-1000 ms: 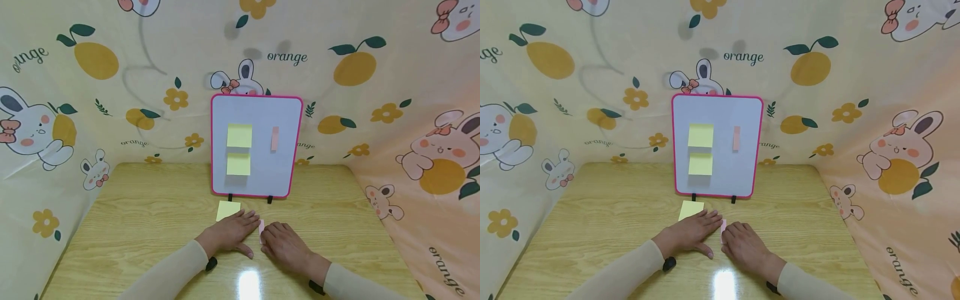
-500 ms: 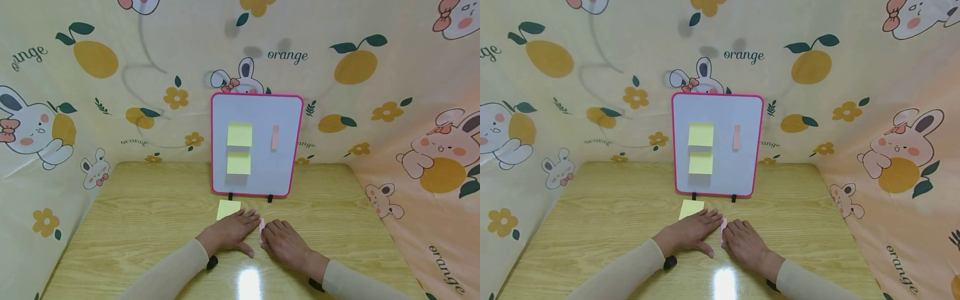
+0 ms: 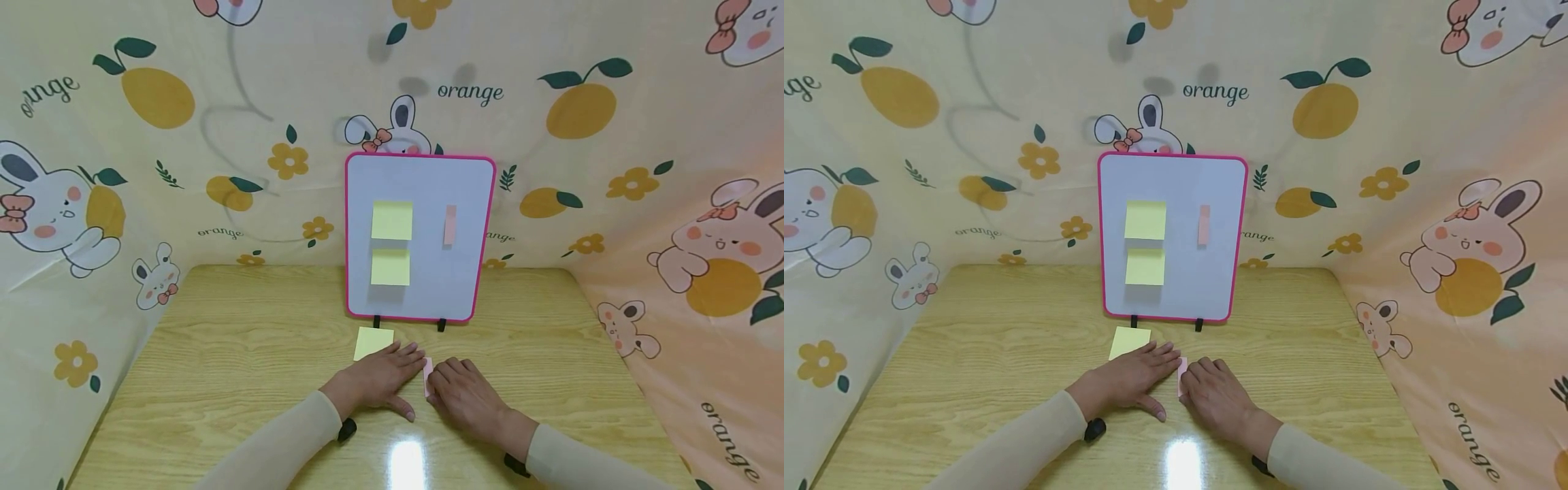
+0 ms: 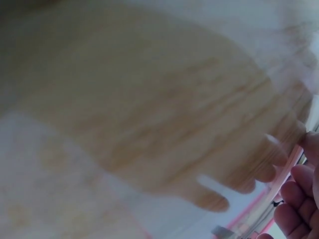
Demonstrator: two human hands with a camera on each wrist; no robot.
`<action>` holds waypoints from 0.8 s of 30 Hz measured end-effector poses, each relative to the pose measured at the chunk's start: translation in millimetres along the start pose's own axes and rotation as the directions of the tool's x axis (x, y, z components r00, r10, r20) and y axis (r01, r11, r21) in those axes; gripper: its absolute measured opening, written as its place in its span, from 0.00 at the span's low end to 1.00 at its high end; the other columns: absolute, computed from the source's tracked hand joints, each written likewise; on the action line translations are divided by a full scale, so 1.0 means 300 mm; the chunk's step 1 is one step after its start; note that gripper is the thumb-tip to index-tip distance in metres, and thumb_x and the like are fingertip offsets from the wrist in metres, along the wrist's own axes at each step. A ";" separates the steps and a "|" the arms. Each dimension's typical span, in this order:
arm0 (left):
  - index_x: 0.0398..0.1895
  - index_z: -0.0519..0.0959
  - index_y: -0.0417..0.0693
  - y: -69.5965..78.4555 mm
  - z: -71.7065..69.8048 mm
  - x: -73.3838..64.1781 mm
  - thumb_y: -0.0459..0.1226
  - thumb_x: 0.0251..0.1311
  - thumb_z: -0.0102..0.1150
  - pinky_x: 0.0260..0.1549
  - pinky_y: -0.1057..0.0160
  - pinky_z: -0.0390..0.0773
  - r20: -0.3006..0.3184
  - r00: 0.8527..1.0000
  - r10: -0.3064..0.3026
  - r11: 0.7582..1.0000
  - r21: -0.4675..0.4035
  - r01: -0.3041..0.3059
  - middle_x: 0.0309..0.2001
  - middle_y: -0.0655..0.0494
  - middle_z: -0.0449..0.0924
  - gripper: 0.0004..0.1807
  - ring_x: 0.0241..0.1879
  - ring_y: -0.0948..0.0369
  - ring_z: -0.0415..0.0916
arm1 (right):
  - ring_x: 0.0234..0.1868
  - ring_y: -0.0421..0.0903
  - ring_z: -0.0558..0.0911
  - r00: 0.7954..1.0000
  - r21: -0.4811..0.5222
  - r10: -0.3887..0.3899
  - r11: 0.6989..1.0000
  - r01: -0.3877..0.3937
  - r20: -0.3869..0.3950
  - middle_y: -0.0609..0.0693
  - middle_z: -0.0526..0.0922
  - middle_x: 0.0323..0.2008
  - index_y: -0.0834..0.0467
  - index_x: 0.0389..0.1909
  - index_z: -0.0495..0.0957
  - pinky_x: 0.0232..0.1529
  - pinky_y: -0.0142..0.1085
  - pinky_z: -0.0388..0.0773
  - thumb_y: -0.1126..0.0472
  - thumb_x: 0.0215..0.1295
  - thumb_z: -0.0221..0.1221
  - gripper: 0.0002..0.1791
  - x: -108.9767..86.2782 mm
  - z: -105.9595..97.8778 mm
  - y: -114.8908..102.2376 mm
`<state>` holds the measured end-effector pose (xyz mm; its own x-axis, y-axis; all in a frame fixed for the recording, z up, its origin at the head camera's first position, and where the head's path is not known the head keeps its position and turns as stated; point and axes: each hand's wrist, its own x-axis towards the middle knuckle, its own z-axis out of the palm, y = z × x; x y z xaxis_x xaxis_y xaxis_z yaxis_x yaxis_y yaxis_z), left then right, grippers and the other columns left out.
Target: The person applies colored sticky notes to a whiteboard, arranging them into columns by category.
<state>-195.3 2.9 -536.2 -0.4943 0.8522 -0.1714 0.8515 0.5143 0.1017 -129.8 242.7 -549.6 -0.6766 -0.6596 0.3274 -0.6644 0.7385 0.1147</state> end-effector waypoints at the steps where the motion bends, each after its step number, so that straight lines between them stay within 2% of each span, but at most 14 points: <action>1: 0.86 0.53 0.49 0.000 0.000 0.000 0.76 0.61 0.48 0.85 0.53 0.45 0.000 1.000 -0.001 1.000 -0.001 0.001 0.86 0.55 0.50 0.60 0.86 0.57 0.41 | 0.42 0.43 0.76 1.000 -0.002 0.000 1.000 0.000 0.001 0.42 0.79 0.39 0.49 0.42 0.78 0.41 0.39 0.76 0.50 0.68 0.70 0.12 0.001 0.000 0.000; 8: 0.86 0.53 0.50 0.002 -0.005 0.000 0.76 0.61 0.49 0.85 0.53 0.45 0.007 1.000 -0.004 1.000 -0.007 0.004 0.86 0.55 0.50 0.60 0.86 0.57 0.41 | 0.42 0.43 0.76 1.000 -0.003 0.005 1.000 -0.005 0.011 0.42 0.80 0.39 0.50 0.42 0.79 0.41 0.38 0.76 0.50 0.69 0.70 0.11 0.001 -0.009 0.000; 16: 0.86 0.53 0.50 0.004 -0.009 0.000 0.76 0.59 0.51 0.85 0.53 0.46 0.012 1.000 -0.010 1.000 -0.009 0.010 0.85 0.55 0.51 0.60 0.86 0.57 0.41 | 0.42 0.43 0.77 1.000 0.014 0.011 1.000 -0.010 -0.019 0.43 0.82 0.38 0.50 0.39 0.81 0.41 0.40 0.78 0.53 0.71 0.67 0.07 0.008 -0.019 -0.002; 24: 0.86 0.53 0.50 0.004 -0.011 0.001 0.76 0.59 0.50 0.85 0.54 0.46 0.015 1.000 -0.014 1.000 -0.009 0.014 0.86 0.55 0.50 0.61 0.86 0.57 0.41 | 0.43 0.44 0.79 1.000 -0.013 -0.027 1.000 0.027 -0.010 0.43 0.84 0.37 0.53 0.37 0.83 0.45 0.42 0.79 0.53 0.69 0.69 0.08 0.016 -0.028 0.010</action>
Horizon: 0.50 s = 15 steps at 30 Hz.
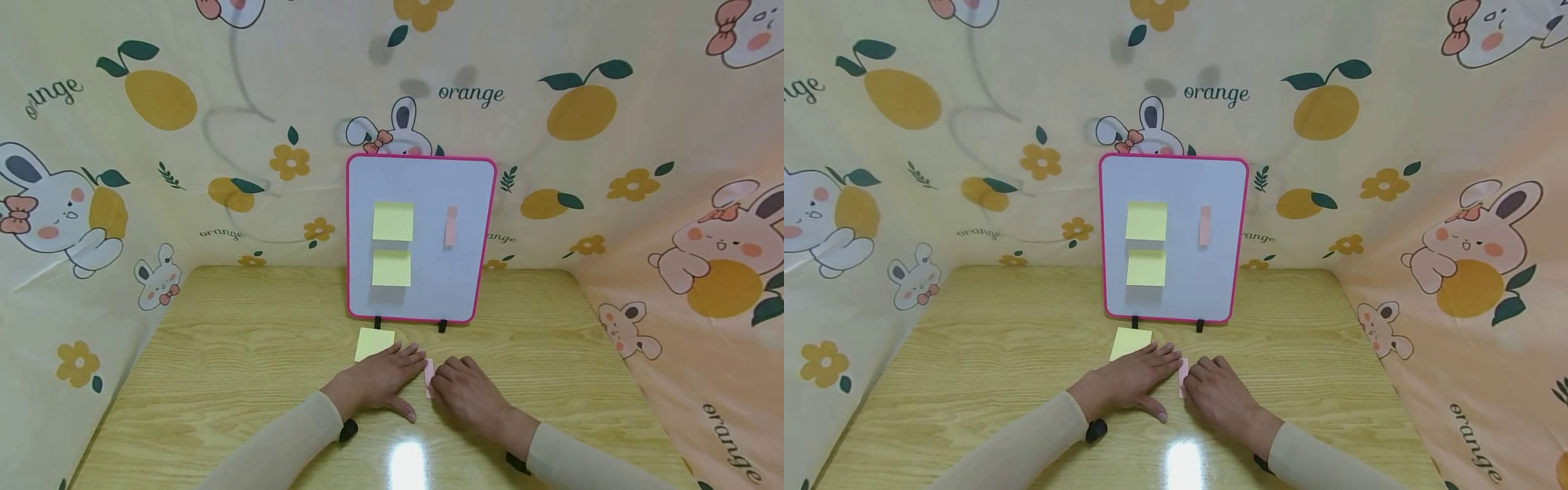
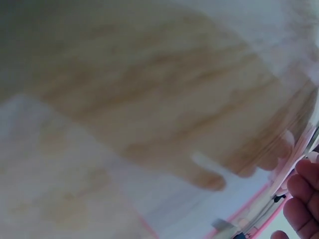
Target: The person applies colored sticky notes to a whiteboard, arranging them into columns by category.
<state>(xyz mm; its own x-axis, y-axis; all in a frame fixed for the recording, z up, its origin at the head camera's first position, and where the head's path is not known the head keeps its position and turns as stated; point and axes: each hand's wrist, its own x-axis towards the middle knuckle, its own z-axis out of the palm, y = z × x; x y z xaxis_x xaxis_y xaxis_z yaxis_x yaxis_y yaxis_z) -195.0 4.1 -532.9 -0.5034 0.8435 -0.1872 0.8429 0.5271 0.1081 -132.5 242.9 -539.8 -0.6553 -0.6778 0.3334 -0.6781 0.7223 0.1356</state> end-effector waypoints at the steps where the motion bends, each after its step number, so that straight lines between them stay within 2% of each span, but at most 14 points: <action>1: 0.86 0.53 0.50 0.001 -0.002 -0.001 0.76 0.59 0.50 0.85 0.54 0.46 0.001 1.000 0.000 1.000 -0.001 0.000 0.86 0.55 0.50 0.61 0.86 0.57 0.41 | 0.43 0.44 0.79 1.000 0.003 0.000 1.000 0.000 0.006 0.43 0.84 0.36 0.53 0.37 0.84 0.45 0.42 0.79 0.53 0.69 0.69 0.08 0.000 -0.001 0.000; 10: 0.86 0.54 0.49 0.002 -0.010 -0.006 0.75 0.60 0.53 0.85 0.53 0.47 -0.015 1.000 0.010 1.000 -0.015 -0.010 0.85 0.54 0.52 0.60 0.86 0.55 0.43 | 0.41 0.43 0.78 1.000 0.035 0.009 0.999 -0.009 -0.017 0.43 0.84 0.34 0.53 0.36 0.84 0.42 0.40 0.78 0.60 0.64 0.72 0.05 0.003 0.000 0.004; 15: 0.86 0.55 0.49 0.000 -0.004 -0.004 0.75 0.60 0.52 0.85 0.54 0.47 -0.021 1.000 0.011 1.000 -0.015 -0.011 0.85 0.54 0.52 0.60 0.86 0.55 0.43 | 0.39 0.43 0.76 0.999 0.047 0.012 0.999 -0.010 -0.041 0.43 0.82 0.34 0.53 0.34 0.82 0.41 0.39 0.78 0.58 0.65 0.72 0.08 0.004 0.004 0.003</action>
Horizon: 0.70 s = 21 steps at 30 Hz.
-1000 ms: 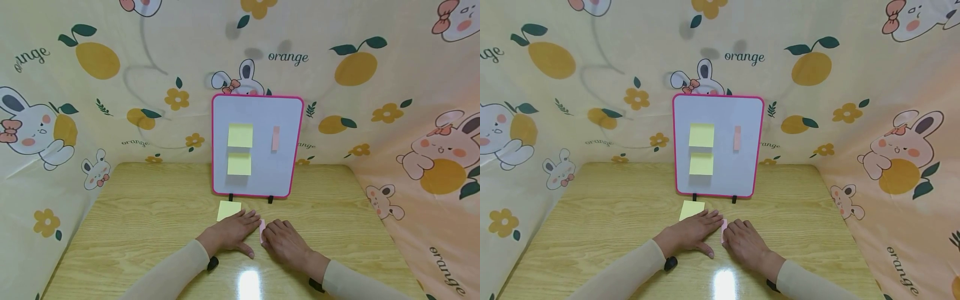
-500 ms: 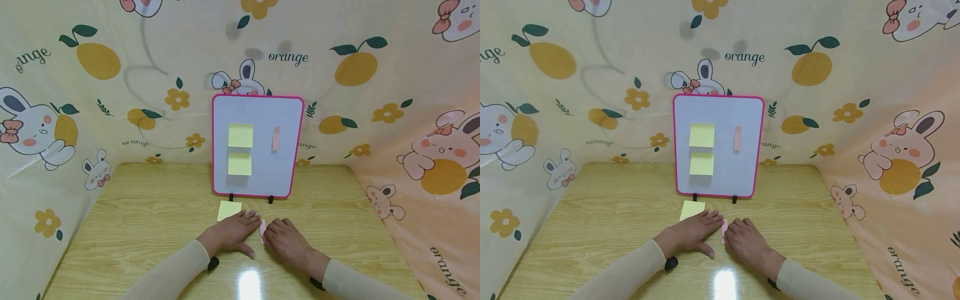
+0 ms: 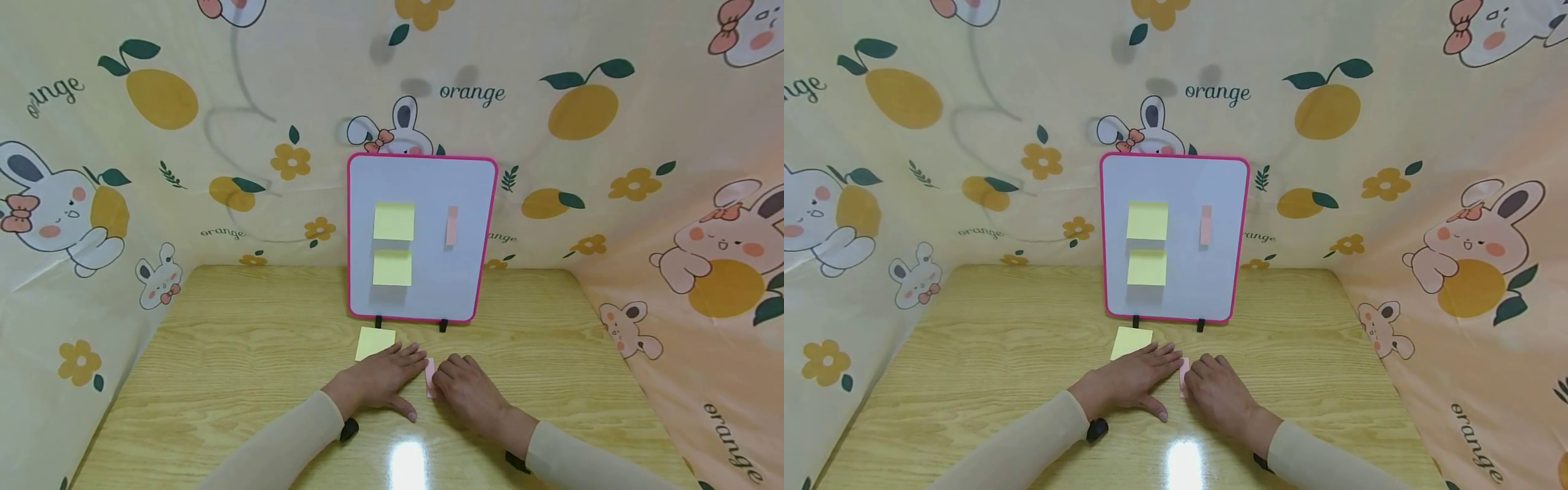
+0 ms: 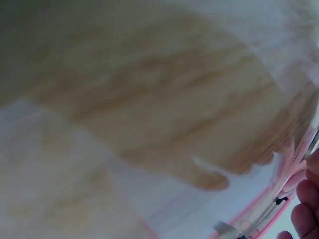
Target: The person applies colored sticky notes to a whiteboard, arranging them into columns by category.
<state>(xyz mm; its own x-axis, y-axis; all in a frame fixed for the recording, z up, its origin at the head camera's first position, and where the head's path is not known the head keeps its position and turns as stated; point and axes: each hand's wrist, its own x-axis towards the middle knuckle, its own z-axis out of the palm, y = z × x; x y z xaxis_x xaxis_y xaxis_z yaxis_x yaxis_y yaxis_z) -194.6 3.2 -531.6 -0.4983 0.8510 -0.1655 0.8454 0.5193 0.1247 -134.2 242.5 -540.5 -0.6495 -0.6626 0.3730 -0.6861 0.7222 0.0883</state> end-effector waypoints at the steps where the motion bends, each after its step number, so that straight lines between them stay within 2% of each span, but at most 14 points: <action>1: 0.86 0.55 0.49 -0.001 0.001 0.000 0.75 0.60 0.53 0.85 0.53 0.47 0.000 1.000 0.001 1.000 -0.001 -0.001 0.85 0.54 0.52 0.60 0.86 0.55 0.43 | 0.39 0.43 0.76 1.000 0.000 -0.002 1.000 0.002 -0.006 0.43 0.82 0.33 0.53 0.34 0.81 0.41 0.39 0.78 0.58 0.65 0.72 0.08 0.001 0.001 0.000; 10: 0.86 0.54 0.49 -0.003 0.009 0.005 0.76 0.59 0.53 0.85 0.53 0.47 -0.003 1.000 0.000 1.000 -0.005 0.000 0.85 0.55 0.52 0.61 0.86 0.56 0.42 | 0.37 0.44 0.75 1.000 -0.028 -0.015 1.000 0.014 -0.027 0.44 0.80 0.31 0.53 0.28 0.79 0.40 0.39 0.77 0.58 0.63 0.74 0.12 0.006 0.003 -0.001; 21: 0.86 0.54 0.49 -0.006 0.006 0.005 0.75 0.59 0.54 0.85 0.53 0.46 0.000 1.000 0.007 1.000 -0.018 -0.007 0.85 0.55 0.51 0.61 0.86 0.55 0.42 | 0.39 0.44 0.74 1.000 -0.049 -0.006 0.999 0.005 -0.018 0.44 0.79 0.34 0.53 0.34 0.77 0.38 0.37 0.75 0.61 0.62 0.72 0.11 0.006 0.020 0.010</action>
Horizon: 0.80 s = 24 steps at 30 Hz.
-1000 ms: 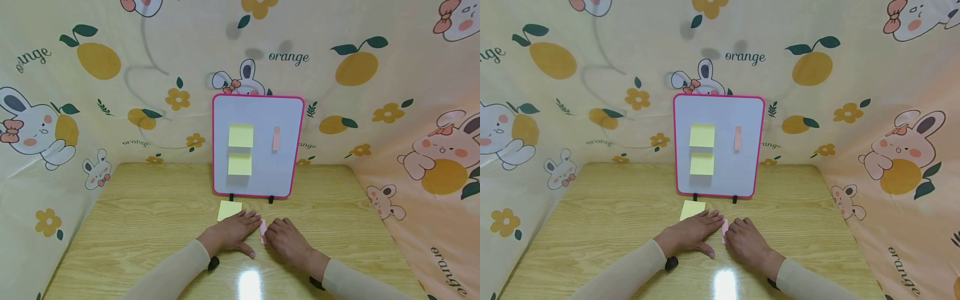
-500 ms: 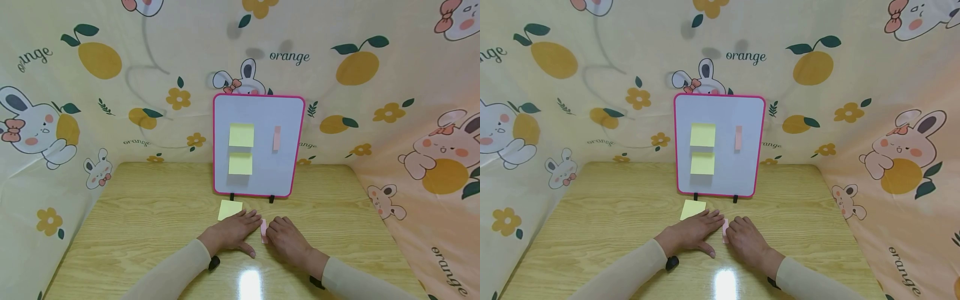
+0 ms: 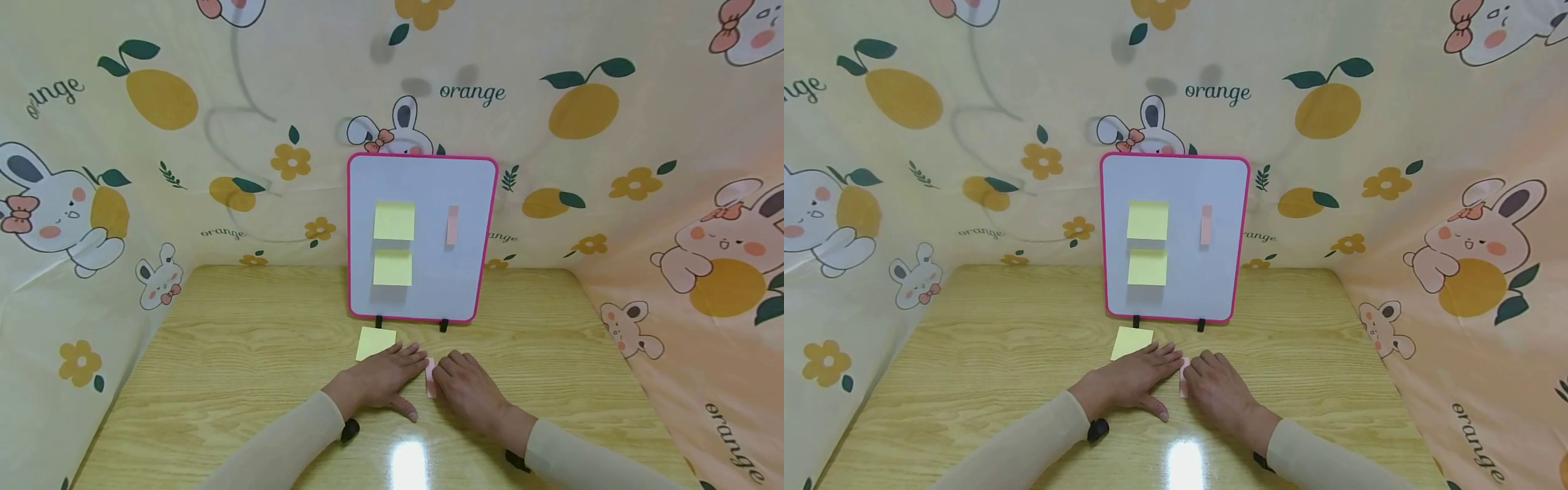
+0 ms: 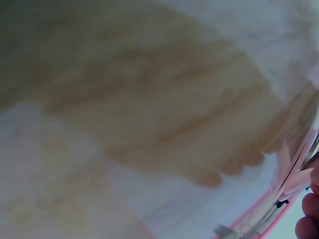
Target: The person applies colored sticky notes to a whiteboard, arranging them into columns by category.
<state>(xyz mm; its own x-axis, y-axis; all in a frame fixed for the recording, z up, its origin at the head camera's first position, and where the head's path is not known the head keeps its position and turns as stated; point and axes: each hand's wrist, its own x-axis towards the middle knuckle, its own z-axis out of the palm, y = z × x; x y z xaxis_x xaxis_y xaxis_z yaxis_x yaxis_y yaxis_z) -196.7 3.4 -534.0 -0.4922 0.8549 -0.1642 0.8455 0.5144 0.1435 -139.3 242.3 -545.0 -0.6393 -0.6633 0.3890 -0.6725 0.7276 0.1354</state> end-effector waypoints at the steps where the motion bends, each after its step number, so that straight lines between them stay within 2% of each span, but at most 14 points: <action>1: 0.86 0.54 0.49 0.000 0.000 0.000 0.75 0.59 0.54 0.85 0.53 0.46 0.000 1.000 0.001 1.000 0.000 -0.001 0.85 0.54 0.51 0.61 0.86 0.55 0.42 | 0.39 0.44 0.74 1.000 -0.007 -0.002 1.000 0.002 0.003 0.45 0.79 0.34 0.53 0.35 0.76 0.38 0.37 0.74 0.62 0.63 0.71 0.11 0.002 0.001 0.001; 14: 0.86 0.55 0.50 0.003 -0.004 -0.004 0.76 0.59 0.52 0.85 0.53 0.45 -0.002 1.000 -0.013 1.000 0.016 0.013 0.85 0.55 0.51 0.60 0.86 0.56 0.41 | 0.38 0.45 0.73 0.999 -0.062 -0.008 0.998 0.010 0.037 0.46 0.77 0.34 0.54 0.35 0.74 0.37 0.36 0.71 0.60 0.64 0.69 0.11 0.011 -0.001 0.001; 24: 0.86 0.53 0.48 0.007 -0.011 -0.015 0.74 0.61 0.54 0.85 0.54 0.45 -0.010 1.000 -0.017 1.000 0.000 0.017 0.85 0.54 0.51 0.60 0.86 0.56 0.42 | 0.40 0.45 0.73 0.996 -0.059 0.002 0.998 0.003 0.086 0.45 0.77 0.36 0.53 0.37 0.74 0.39 0.37 0.73 0.58 0.68 0.68 0.10 0.007 -0.002 -0.003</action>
<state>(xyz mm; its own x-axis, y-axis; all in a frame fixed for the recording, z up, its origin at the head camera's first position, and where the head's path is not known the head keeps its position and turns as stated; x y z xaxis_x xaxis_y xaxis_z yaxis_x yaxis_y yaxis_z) -193.2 0.9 -529.8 -0.5082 0.8469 -0.1563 0.8372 0.5284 0.1411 -139.9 240.3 -543.7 -0.6702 -0.6747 0.3093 -0.6516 0.7344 0.1901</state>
